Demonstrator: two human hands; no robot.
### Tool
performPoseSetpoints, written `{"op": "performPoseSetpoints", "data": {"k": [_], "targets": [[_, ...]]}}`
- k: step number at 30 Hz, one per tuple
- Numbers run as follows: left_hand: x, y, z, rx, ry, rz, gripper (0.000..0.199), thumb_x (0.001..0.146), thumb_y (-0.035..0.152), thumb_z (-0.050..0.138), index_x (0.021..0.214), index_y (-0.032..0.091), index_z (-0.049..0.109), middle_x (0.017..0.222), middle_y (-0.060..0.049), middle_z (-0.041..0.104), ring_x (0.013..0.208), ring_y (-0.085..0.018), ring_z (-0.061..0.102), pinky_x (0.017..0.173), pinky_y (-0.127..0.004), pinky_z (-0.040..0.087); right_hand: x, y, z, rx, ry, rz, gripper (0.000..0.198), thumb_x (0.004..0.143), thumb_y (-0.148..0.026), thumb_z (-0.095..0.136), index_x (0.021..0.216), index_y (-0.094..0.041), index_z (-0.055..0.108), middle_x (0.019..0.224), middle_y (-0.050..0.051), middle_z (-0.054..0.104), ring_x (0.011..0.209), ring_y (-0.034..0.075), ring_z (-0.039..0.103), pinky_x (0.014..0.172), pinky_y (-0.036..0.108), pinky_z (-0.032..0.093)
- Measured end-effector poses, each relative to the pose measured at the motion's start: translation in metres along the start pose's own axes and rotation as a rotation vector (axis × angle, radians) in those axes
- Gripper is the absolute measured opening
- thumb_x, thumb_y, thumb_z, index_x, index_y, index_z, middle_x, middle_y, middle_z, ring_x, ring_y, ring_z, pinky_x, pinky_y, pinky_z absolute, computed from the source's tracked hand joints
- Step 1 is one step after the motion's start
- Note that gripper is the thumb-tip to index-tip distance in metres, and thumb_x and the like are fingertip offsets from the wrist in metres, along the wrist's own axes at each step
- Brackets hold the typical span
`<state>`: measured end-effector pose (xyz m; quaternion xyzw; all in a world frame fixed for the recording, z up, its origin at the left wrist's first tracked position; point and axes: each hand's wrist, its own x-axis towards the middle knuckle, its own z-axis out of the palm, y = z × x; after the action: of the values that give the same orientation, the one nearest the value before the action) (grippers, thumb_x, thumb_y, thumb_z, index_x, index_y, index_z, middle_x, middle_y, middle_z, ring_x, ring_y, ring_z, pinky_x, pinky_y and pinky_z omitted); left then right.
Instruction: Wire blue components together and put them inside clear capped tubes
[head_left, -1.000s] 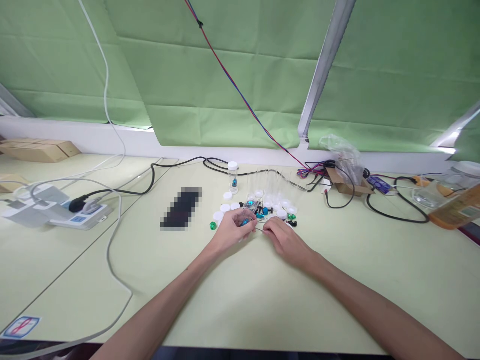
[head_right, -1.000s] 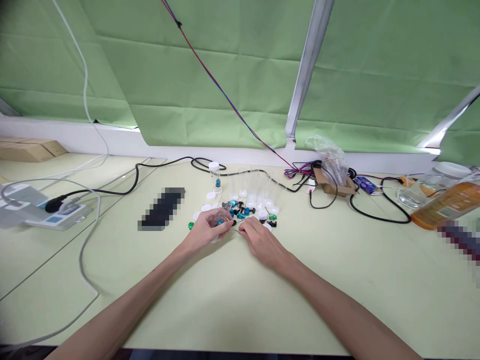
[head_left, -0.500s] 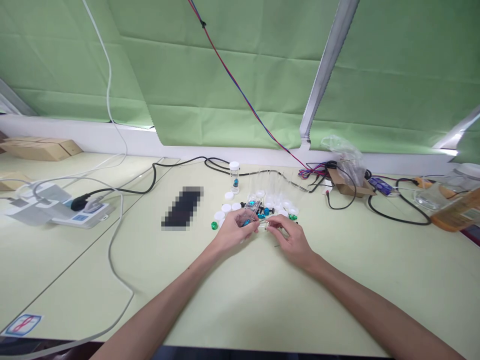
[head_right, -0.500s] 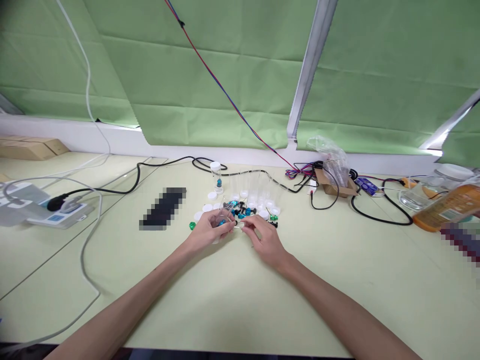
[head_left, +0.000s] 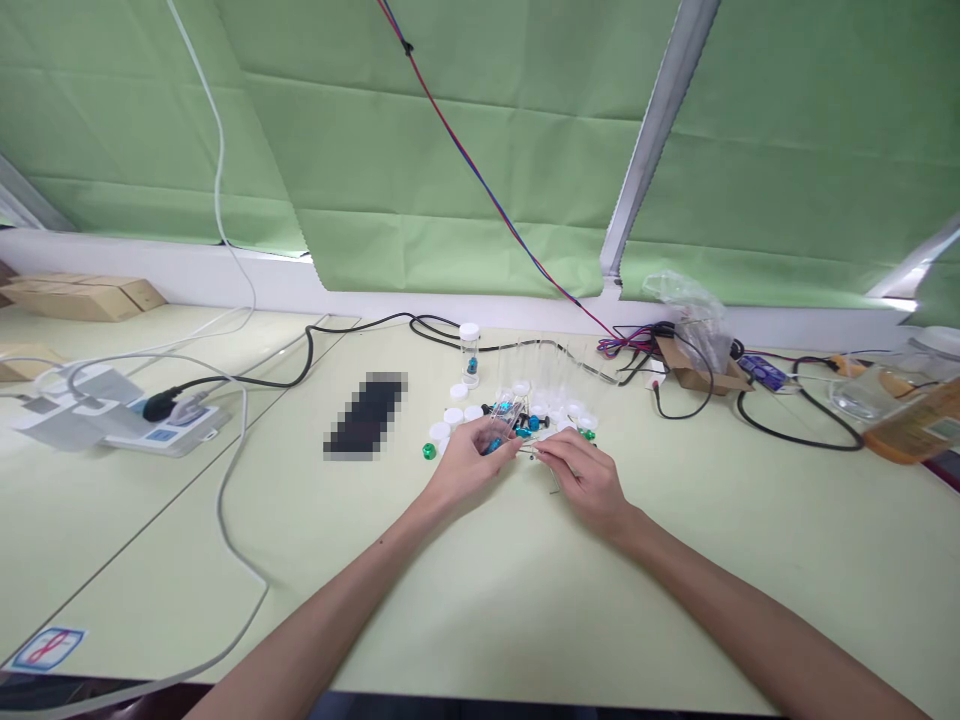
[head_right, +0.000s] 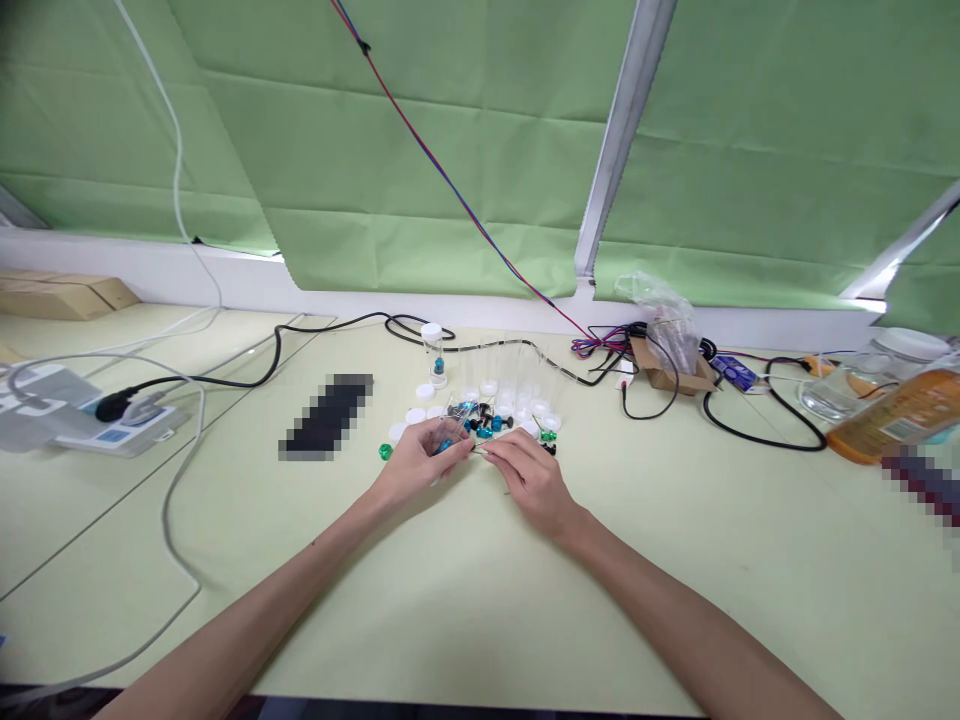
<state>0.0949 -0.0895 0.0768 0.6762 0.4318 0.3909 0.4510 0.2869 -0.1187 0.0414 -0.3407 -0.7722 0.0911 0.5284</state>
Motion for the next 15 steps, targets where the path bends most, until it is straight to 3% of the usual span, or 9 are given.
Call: {"op": "performPoseSetpoints", "data": {"k": [6, 11, 15], "targets": [[0.0033, -0.0034, -0.0082, 0.244, 0.231, 0.078, 0.020, 0.077, 0.040, 0.064, 0.076, 0.020, 0.063, 0.066, 0.001, 0.058, 0.053, -0.012, 0.041, 0.052, -0.025, 0.031, 0.0060, -0.0035, -0.0050, -0.090, 0.141, 0.089, 0.013, 0.093, -0.017, 0.053, 0.091, -0.022, 0.064, 0.080, 0.004, 0.064, 0.072, 0.017, 0.060, 0.067, 0.032, 0.051], [0.0024, -0.0025, -0.0099, 0.471, 0.210, 0.142, 0.013, 0.080, 0.030, 0.058, 0.072, 0.021, 0.058, 0.059, 0.003, 0.051, 0.054, -0.013, 0.040, 0.054, -0.026, 0.029, 0.0058, -0.0045, -0.0064, -0.163, 0.310, 0.189, 0.011, 0.094, -0.022, 0.052, 0.088, -0.020, 0.061, 0.074, 0.002, 0.063, 0.065, 0.015, 0.058, 0.061, 0.029, 0.050], [0.0015, -0.0040, -0.0079, 0.556, 0.156, 0.184, 0.010, 0.081, 0.027, 0.057, 0.072, 0.021, 0.059, 0.064, 0.000, 0.056, 0.057, -0.014, 0.045, 0.056, -0.027, 0.029, 0.0048, -0.0040, -0.0067, -0.173, 0.371, 0.200, 0.010, 0.094, -0.023, 0.051, 0.089, -0.020, 0.059, 0.075, 0.002, 0.063, 0.066, 0.015, 0.060, 0.062, 0.028, 0.051]]}}
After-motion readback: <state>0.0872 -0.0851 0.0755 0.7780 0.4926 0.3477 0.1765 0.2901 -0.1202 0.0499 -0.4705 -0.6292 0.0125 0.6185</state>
